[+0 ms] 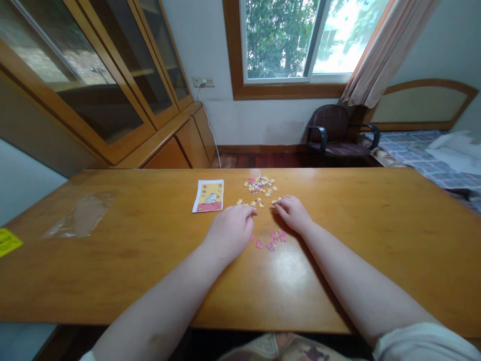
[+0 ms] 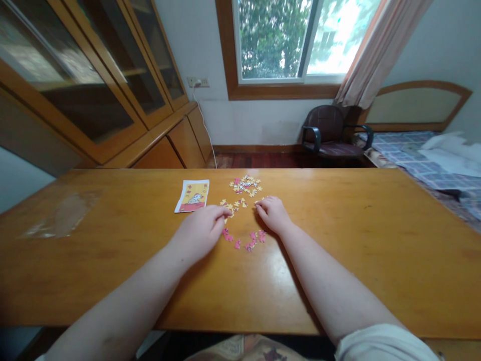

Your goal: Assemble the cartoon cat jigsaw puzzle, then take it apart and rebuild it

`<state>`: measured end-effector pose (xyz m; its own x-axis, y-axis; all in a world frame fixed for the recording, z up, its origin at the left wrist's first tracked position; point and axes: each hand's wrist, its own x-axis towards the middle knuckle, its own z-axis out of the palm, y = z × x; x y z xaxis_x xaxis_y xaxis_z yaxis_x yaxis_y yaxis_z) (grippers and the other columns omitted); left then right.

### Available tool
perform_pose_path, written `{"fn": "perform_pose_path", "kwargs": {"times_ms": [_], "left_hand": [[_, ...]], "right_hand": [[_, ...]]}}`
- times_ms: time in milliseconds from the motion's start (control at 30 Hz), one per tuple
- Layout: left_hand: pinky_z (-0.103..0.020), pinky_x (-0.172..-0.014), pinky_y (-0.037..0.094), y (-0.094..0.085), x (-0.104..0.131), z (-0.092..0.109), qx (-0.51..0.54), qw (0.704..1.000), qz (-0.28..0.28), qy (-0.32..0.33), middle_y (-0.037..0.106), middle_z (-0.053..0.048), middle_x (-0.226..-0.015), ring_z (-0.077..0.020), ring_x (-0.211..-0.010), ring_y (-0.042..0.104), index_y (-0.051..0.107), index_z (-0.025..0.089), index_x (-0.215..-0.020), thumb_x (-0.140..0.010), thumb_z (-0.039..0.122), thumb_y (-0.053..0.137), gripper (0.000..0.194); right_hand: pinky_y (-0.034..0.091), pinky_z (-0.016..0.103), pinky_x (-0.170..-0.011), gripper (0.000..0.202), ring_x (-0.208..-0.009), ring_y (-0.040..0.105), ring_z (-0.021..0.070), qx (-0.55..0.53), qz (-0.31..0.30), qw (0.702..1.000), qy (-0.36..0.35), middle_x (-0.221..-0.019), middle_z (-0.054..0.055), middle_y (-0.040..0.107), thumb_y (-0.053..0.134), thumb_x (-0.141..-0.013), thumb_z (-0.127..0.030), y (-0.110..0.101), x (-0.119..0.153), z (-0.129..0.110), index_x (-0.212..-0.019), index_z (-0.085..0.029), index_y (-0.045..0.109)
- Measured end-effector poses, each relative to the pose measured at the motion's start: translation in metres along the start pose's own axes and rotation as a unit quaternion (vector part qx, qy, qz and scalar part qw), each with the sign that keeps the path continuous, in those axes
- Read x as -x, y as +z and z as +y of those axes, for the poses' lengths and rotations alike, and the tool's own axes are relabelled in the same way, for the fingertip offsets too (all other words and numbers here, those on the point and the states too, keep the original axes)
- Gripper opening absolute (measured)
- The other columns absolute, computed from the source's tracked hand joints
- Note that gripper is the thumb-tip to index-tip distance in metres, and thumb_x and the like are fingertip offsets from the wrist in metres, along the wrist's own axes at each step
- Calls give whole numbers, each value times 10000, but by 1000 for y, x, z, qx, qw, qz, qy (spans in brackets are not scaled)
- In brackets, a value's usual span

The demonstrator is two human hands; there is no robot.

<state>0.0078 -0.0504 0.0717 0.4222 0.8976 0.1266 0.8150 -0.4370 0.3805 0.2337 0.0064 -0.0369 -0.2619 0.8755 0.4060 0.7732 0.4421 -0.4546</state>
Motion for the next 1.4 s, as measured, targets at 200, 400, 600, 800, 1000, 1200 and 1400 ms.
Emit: {"fn": "perform_pose_path", "kwargs": {"times_ms": [200, 400, 600, 800, 1000, 1200, 1400], "left_hand": [[-451, -904, 451, 69, 43, 17, -136, 988, -40, 66, 581, -170, -1246, -307, -1134, 536, 552, 163, -1237, -858, 255, 483, 396], [-372, -840, 453, 86, 56, 11, -37, 977, -49, 202, 675, -80, -984, -218, -946, 582, 625, 193, -1039, -868, 240, 468, 237], [-315, -573, 410, 85, 71, 25, -25, 921, -84, 381, 609, -36, -664, -163, -609, 528, 594, 195, -745, -798, 279, 528, 119], [-313, -577, 409, 91, 69, 23, -4, 948, -97, 302, 608, -24, -579, -154, -543, 532, 584, 189, -610, -801, 306, 522, 233], [-309, -622, 449, 74, 48, 6, -46, 981, -91, 164, 663, -52, -691, -184, -645, 607, 639, 185, -716, -876, 306, 462, 268], [-325, -698, 489, 65, 34, -4, -60, 986, -97, 118, 703, -53, -856, -206, -775, 647, 657, 248, -1066, -905, 288, 437, 275], [-344, -671, 508, 72, 40, -1, -74, 977, -141, 140, 704, -58, -893, -231, -780, 657, 617, 283, -1178, -883, 291, 463, 332]], "right_hand": [[444, 345, -807, 259, -823, 619, 207, 4, 7, 1000, 4, -823, 72, 713, 477, -912, -293, -2, -1, -2, -838, -200, 707], [439, 341, -793, 252, -809, 613, 209, 8, 12, 1000, 6, -804, 70, 706, 479, -903, -282, -3, -1, -1, -823, -197, 703], [438, 344, -783, 271, -804, 608, 214, 14, 11, 1000, 6, -787, 71, 699, 465, -904, -295, -2, -1, 0, -814, -200, 703], [441, 348, -789, 269, -797, 607, 213, 9, 19, 1000, 8, -781, 70, 697, 469, -901, -299, -1, -1, 1, -815, -197, 703], [445, 360, -812, 270, -817, 616, 215, -9, 18, 1000, 19, -816, 68, 713, 462, -898, -304, 0, -1, 2, -846, -206, 708], [441, 352, -813, 268, -824, 615, 213, -11, 17, 1000, 20, -810, 74, 709, 468, -898, -297, -1, -1, 1, -843, -198, 710], [442, 341, -794, 244, -812, 615, 208, -3, 18, 1000, 16, -804, 67, 709, 483, -896, -278, -1, -1, 1, -828, -197, 703]]}}
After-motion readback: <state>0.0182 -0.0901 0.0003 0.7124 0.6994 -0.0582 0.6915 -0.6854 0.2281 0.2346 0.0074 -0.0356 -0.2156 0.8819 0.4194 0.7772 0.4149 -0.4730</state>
